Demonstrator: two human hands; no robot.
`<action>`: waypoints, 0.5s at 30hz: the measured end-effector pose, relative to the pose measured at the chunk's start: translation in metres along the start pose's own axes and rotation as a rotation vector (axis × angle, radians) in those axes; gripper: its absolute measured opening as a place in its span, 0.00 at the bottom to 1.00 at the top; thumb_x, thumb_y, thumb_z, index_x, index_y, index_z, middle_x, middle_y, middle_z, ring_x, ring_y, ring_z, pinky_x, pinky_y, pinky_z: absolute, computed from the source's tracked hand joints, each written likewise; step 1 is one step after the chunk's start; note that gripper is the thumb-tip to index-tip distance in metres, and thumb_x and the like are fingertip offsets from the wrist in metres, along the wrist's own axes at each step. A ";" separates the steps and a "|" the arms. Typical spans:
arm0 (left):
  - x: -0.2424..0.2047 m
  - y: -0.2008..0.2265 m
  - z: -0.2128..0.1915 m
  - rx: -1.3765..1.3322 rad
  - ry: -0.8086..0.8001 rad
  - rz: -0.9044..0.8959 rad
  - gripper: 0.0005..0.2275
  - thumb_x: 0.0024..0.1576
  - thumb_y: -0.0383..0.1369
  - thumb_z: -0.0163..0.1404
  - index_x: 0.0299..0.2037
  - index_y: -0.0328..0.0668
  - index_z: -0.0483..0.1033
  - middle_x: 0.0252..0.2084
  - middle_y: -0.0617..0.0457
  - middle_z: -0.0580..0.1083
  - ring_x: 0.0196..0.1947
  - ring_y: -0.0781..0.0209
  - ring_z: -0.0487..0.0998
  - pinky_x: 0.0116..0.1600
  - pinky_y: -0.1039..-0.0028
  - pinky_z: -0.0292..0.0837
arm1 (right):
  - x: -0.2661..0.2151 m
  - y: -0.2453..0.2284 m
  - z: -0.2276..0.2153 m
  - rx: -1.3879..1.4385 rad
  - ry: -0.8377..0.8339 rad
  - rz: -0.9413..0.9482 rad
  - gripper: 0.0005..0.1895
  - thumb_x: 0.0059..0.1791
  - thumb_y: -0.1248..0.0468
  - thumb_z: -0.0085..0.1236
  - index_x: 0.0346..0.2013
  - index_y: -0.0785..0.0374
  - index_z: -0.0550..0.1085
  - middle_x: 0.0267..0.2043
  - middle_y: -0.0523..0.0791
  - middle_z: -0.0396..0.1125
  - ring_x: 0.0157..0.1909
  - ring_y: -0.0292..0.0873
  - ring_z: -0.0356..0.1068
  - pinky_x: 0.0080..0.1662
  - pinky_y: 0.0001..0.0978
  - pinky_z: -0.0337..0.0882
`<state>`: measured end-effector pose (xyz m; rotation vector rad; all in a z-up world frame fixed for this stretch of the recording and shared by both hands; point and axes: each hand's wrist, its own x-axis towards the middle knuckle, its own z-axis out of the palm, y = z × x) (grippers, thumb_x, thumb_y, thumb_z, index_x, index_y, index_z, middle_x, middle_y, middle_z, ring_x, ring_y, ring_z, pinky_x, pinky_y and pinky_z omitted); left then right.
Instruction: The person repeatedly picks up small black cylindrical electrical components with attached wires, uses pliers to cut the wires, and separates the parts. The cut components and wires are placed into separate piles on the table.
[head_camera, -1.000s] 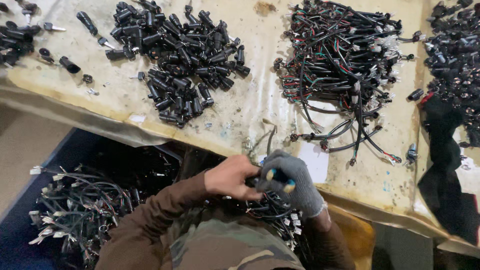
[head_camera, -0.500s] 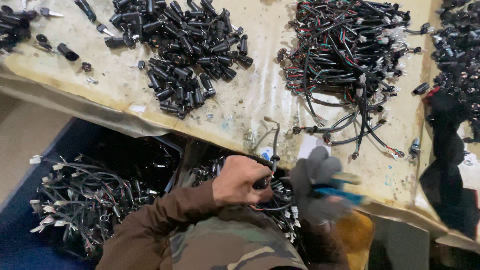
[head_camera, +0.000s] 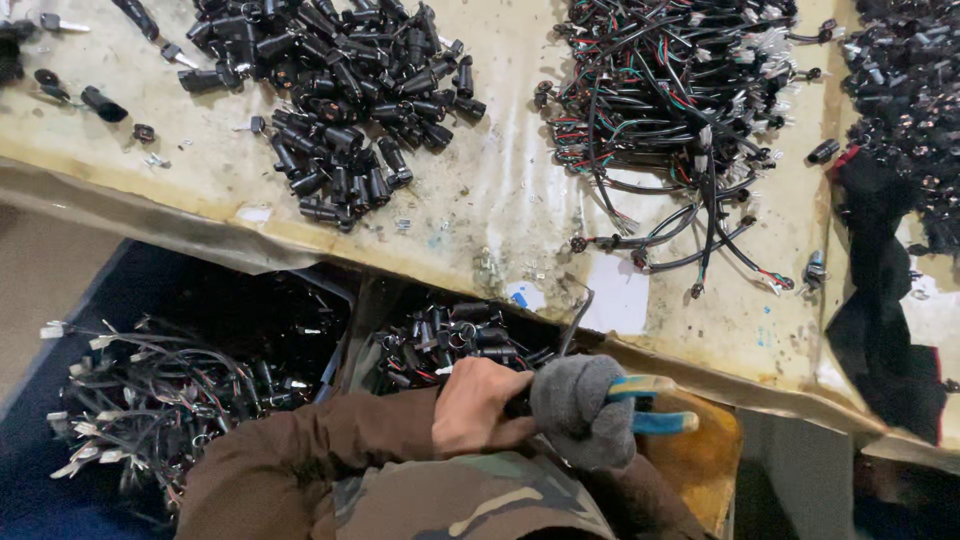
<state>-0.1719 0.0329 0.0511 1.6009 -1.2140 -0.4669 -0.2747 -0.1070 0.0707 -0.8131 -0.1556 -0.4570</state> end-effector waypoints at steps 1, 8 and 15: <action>0.002 -0.001 0.001 -0.003 -0.037 -0.001 0.16 0.46 0.38 0.63 0.43 0.44 0.79 0.27 0.44 0.76 0.29 0.42 0.79 0.34 0.58 0.73 | 0.002 0.002 0.000 0.044 0.021 0.021 0.22 0.53 0.49 0.64 0.27 0.55 0.64 0.20 0.38 0.56 0.21 0.39 0.54 0.27 0.35 0.59; 0.040 -0.013 -0.020 0.238 -0.278 0.055 0.17 0.47 0.39 0.60 0.44 0.44 0.78 0.33 0.46 0.77 0.37 0.41 0.78 0.40 0.54 0.70 | 0.023 -0.007 -0.002 -0.119 0.142 0.108 0.20 0.53 0.49 0.61 0.33 0.59 0.64 0.27 0.40 0.57 0.25 0.35 0.54 0.28 0.30 0.57; 0.014 -0.034 -0.073 0.157 -0.710 0.294 0.13 0.56 0.35 0.56 0.50 0.48 0.79 0.51 0.48 0.70 0.56 0.50 0.67 0.57 0.59 0.58 | 0.077 -0.063 -0.086 -1.079 0.089 -0.177 0.08 0.54 0.64 0.61 0.37 0.61 0.69 0.32 0.44 0.67 0.29 0.35 0.64 0.30 0.25 0.67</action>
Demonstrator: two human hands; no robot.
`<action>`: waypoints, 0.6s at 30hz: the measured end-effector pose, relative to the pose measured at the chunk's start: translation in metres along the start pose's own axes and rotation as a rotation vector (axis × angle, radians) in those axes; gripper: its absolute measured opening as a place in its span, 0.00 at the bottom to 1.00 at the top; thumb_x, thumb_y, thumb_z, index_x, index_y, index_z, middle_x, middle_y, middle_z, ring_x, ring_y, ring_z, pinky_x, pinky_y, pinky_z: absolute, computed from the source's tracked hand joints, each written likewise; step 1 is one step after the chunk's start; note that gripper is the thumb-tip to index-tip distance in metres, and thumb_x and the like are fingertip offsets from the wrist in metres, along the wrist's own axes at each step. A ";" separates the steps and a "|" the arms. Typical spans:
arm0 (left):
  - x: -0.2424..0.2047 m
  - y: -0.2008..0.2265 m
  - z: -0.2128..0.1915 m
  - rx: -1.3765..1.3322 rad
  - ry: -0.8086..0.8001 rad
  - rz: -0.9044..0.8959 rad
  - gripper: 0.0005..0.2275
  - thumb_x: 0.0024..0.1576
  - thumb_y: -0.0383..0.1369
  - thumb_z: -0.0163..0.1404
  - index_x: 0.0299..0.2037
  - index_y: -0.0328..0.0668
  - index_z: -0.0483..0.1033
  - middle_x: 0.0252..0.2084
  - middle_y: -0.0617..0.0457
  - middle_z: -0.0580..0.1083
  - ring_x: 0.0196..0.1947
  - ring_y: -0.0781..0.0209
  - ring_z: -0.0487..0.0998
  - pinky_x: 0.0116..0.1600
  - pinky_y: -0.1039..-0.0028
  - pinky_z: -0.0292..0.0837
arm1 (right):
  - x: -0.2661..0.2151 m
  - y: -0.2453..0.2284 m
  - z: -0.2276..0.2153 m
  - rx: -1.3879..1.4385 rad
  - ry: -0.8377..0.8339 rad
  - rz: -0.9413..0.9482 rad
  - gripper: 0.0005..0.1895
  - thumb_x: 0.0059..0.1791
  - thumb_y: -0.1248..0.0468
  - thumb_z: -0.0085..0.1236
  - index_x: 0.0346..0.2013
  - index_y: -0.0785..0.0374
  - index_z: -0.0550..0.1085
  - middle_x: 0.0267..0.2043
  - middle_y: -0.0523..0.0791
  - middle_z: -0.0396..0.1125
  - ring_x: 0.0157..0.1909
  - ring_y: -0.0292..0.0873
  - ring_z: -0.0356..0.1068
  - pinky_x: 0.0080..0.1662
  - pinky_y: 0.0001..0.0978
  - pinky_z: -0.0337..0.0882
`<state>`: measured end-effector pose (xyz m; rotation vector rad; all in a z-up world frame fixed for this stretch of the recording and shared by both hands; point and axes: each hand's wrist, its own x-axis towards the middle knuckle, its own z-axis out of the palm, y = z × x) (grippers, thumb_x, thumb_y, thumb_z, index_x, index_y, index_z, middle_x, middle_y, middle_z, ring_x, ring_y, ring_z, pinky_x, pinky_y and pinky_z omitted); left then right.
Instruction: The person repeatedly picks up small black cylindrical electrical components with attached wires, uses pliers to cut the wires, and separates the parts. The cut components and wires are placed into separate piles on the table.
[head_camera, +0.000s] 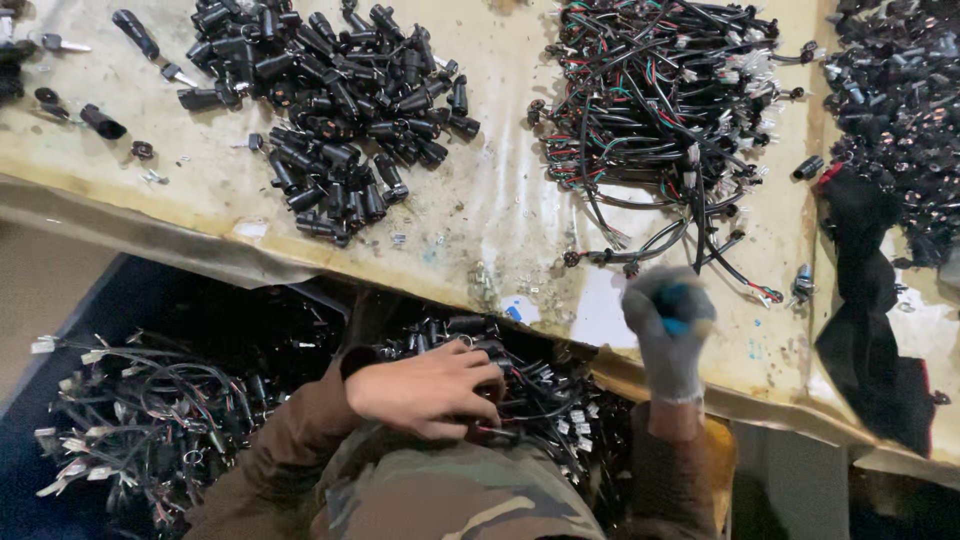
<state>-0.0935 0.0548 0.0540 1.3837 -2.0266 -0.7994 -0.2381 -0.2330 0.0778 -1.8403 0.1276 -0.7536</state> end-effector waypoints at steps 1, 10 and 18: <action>0.001 0.000 0.009 0.070 0.014 -0.028 0.17 0.51 0.33 0.57 0.52 0.47 0.79 0.53 0.45 0.69 0.57 0.48 0.66 0.57 0.57 0.58 | 0.009 0.018 -0.002 -0.279 -0.058 -0.062 0.08 0.53 0.67 0.64 0.41 0.64 0.72 0.39 0.49 0.70 0.37 0.42 0.72 0.38 0.30 0.76; -0.005 -0.002 0.025 0.053 0.229 -0.070 0.26 0.52 0.32 0.58 0.64 0.45 0.70 0.61 0.40 0.67 0.62 0.42 0.66 0.59 0.55 0.64 | 0.009 0.061 0.046 -0.344 -0.129 0.398 0.12 0.47 0.72 0.64 0.44 0.66 0.75 0.35 0.50 0.74 0.34 0.42 0.73 0.36 0.31 0.71; 0.039 -0.007 0.017 -0.396 1.121 -0.294 0.11 0.60 0.29 0.59 0.51 0.35 0.80 0.42 0.48 0.81 0.39 0.61 0.83 0.44 0.74 0.78 | -0.021 -0.009 0.083 -0.127 -0.111 -0.002 0.11 0.46 0.77 0.61 0.41 0.67 0.72 0.45 0.50 0.74 0.47 0.44 0.75 0.50 0.33 0.75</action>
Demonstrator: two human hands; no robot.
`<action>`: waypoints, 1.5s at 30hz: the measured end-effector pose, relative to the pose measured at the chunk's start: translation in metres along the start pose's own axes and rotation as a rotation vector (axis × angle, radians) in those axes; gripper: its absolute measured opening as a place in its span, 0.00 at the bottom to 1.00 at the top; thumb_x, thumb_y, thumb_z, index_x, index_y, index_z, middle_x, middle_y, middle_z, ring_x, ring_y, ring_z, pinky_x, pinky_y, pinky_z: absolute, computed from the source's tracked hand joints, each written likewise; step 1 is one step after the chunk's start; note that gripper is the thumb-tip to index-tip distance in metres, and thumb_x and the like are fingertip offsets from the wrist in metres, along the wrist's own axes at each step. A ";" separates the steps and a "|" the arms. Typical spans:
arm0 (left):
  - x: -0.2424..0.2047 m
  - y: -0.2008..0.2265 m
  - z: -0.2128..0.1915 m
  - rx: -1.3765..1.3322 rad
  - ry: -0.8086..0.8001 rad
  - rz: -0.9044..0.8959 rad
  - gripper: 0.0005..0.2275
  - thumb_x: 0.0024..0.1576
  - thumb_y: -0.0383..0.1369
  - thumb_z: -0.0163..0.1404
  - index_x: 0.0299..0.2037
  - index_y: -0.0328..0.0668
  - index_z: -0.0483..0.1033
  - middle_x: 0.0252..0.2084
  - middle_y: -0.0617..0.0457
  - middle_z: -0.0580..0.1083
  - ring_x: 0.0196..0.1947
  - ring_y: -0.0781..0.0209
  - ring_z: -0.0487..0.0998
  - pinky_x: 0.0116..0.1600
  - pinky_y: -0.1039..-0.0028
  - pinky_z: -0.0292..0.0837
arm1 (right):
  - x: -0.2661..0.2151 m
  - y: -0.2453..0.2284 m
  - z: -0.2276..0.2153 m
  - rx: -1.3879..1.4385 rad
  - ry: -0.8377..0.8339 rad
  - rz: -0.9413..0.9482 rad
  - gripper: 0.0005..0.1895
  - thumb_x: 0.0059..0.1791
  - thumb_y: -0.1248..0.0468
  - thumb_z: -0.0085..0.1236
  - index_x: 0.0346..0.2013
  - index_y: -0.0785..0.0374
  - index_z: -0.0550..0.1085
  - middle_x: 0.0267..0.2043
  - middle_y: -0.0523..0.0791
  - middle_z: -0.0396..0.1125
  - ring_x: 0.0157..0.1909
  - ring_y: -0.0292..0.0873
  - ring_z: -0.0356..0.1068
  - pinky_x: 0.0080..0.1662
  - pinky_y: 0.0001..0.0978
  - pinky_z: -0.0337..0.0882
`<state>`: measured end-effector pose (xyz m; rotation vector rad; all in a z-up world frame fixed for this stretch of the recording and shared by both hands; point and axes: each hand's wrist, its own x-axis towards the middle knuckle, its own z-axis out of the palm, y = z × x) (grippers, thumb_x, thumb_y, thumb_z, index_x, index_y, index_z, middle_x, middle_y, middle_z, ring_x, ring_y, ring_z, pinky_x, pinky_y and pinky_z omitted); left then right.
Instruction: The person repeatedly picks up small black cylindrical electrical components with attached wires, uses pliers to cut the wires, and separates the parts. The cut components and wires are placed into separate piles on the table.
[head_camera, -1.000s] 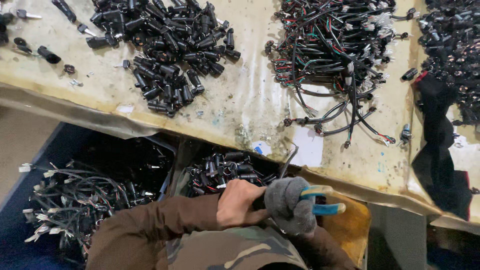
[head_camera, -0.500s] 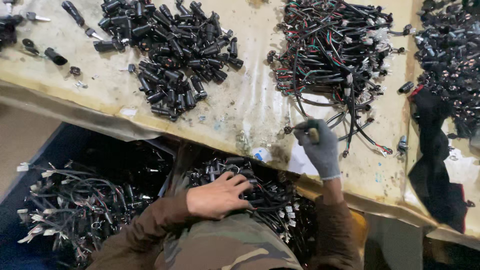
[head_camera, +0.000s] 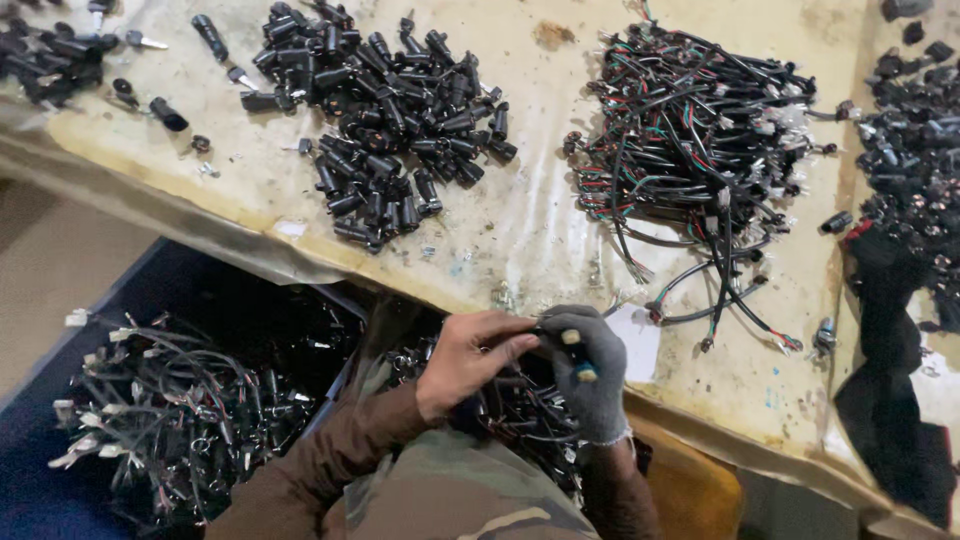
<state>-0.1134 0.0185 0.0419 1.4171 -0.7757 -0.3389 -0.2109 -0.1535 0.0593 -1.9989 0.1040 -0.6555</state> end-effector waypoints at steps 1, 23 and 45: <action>0.001 -0.004 0.003 -0.051 0.029 -0.043 0.10 0.59 0.28 0.60 0.48 0.34 0.81 0.40 0.49 0.81 0.38 0.63 0.82 0.43 0.75 0.77 | 0.000 -0.004 0.002 0.005 0.001 0.014 0.11 0.46 0.77 0.61 0.41 0.67 0.72 0.45 0.50 0.74 0.48 0.43 0.75 0.50 0.33 0.75; 0.002 -0.050 0.003 -0.580 -0.131 -0.461 0.09 0.56 0.35 0.60 0.39 0.37 0.82 0.35 0.57 0.79 0.35 0.72 0.77 0.43 0.79 0.74 | -0.016 -0.012 0.018 -0.017 0.255 -0.252 0.13 0.46 0.74 0.66 0.41 0.64 0.72 0.43 0.44 0.72 0.45 0.45 0.75 0.48 0.33 0.76; 0.093 -0.104 -0.077 0.838 0.101 0.213 0.17 0.50 0.28 0.62 0.50 0.38 0.80 0.46 0.46 0.74 0.49 0.50 0.71 0.54 0.61 0.68 | 0.018 0.088 -0.022 -0.709 -0.233 0.078 0.18 0.40 0.56 0.68 0.42 0.56 0.77 0.43 0.48 0.70 0.40 0.53 0.74 0.39 0.44 0.73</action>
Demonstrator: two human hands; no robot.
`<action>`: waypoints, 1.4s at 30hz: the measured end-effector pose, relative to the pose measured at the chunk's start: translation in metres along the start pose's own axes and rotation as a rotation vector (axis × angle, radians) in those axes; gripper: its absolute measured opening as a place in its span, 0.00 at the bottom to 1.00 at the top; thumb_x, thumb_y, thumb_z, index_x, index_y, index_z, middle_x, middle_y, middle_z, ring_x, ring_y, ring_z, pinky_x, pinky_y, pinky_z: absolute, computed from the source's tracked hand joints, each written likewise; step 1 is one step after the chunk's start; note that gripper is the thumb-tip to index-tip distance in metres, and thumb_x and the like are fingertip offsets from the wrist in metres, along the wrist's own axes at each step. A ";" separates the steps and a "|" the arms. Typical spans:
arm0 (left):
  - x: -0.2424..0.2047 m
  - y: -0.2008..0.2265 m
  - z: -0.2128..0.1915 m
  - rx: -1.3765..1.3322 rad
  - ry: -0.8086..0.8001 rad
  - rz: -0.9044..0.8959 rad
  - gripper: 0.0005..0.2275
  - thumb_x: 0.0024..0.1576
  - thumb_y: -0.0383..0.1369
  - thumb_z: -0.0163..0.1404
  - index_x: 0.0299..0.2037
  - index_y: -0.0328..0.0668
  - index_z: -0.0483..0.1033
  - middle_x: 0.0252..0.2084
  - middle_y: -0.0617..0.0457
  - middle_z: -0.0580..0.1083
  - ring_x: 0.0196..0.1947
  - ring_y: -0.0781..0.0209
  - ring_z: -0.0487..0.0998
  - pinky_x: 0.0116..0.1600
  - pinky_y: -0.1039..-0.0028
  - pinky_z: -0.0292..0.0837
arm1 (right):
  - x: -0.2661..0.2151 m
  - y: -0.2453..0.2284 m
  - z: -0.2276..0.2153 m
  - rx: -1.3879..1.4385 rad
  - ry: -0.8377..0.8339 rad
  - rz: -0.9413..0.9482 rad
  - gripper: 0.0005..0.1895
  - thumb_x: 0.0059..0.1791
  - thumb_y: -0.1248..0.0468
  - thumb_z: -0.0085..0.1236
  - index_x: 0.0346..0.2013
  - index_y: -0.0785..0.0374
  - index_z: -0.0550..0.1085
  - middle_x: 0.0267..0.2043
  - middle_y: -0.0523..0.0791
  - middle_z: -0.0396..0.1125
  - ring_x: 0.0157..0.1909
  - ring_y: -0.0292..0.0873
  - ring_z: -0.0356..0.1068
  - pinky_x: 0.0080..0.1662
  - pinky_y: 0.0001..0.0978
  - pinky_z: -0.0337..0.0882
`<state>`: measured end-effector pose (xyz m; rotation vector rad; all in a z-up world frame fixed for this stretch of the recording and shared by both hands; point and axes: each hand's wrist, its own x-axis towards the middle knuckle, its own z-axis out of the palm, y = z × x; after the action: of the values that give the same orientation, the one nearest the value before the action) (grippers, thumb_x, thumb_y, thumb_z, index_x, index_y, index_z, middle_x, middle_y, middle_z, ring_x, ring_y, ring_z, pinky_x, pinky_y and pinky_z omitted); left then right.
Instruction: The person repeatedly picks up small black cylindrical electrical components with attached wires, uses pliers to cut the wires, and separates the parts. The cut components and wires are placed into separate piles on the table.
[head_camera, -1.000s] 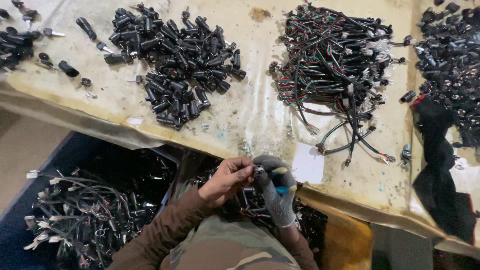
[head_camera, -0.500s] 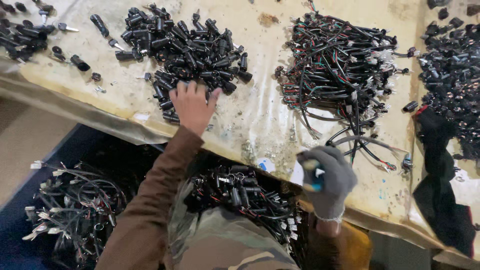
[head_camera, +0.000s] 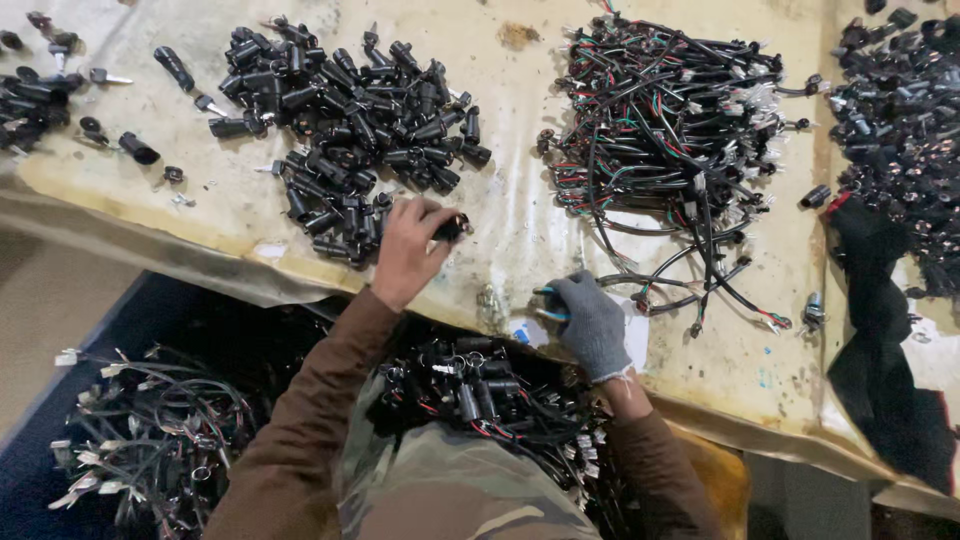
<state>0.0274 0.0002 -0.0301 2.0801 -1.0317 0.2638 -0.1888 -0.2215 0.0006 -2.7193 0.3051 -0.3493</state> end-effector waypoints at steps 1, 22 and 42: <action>-0.002 0.010 -0.002 -0.117 0.059 0.041 0.16 0.50 0.29 0.63 0.49 0.40 0.79 0.46 0.47 0.75 0.49 0.51 0.72 0.53 0.62 0.70 | 0.000 0.002 0.001 -0.030 0.029 0.017 0.17 0.41 0.55 0.69 0.41 0.55 0.77 0.42 0.47 0.70 0.40 0.53 0.74 0.39 0.44 0.72; -0.043 0.121 -0.036 -0.573 -0.456 0.357 0.15 0.46 0.40 0.64 0.36 0.40 0.76 0.26 0.47 0.74 0.26 0.45 0.77 0.31 0.62 0.71 | 0.001 -0.085 -0.112 0.516 -0.315 -0.293 0.15 0.35 0.64 0.73 0.33 0.61 0.78 0.36 0.47 0.72 0.38 0.47 0.75 0.39 0.35 0.73; -0.068 0.173 -0.046 -0.538 -0.363 0.275 0.15 0.46 0.37 0.64 0.41 0.41 0.79 0.26 0.49 0.73 0.26 0.48 0.77 0.29 0.61 0.70 | -0.055 -0.110 -0.077 2.167 0.180 -0.088 0.24 0.52 0.41 0.61 0.31 0.54 0.62 0.22 0.38 0.56 0.18 0.34 0.53 0.25 0.29 0.57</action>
<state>-0.1393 0.0109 0.0639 1.5242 -1.4250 -0.2476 -0.2443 -0.1343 0.1018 -0.5661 -0.1635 -0.4733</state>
